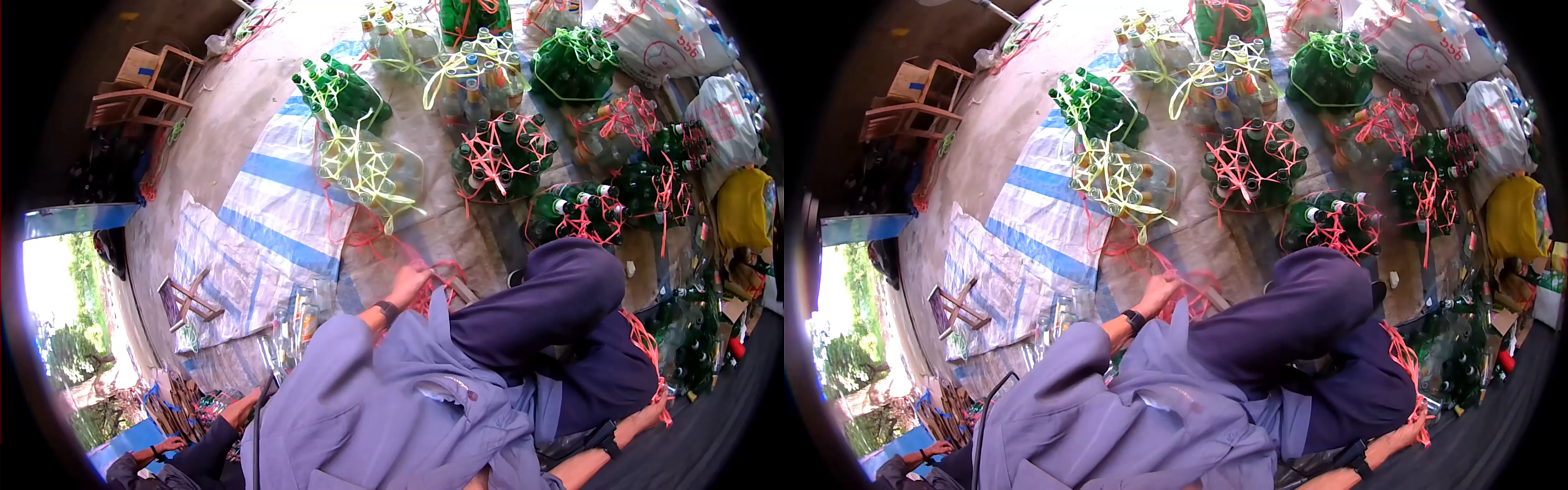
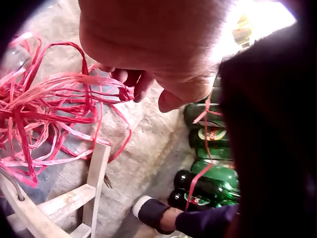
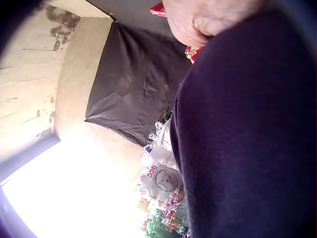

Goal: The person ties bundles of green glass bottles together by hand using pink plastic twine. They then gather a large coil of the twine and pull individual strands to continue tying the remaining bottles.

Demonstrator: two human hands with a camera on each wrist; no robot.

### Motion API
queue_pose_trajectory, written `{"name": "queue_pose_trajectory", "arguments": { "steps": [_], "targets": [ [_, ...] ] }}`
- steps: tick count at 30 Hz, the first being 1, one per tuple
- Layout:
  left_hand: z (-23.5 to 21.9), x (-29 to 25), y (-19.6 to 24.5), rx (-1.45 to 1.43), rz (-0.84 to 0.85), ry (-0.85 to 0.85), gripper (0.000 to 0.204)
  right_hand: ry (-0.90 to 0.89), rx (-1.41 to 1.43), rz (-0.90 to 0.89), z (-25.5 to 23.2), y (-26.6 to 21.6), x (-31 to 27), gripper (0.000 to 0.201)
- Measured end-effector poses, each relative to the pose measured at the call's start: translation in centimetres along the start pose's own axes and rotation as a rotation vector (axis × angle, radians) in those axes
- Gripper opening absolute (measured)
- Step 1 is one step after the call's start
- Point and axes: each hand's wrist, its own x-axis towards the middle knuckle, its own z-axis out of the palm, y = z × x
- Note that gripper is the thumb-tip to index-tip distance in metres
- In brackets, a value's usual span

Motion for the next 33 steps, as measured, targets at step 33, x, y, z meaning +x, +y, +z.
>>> {"name": "queue_pose_trajectory", "arguments": {
  "steps": [33],
  "targets": [
    [-3.6,-4.1,-0.7,-0.219,-0.091,0.001,0.019,0.006,0.618,0.191,5.2,0.4,2.5,0.033]
  ]
}}
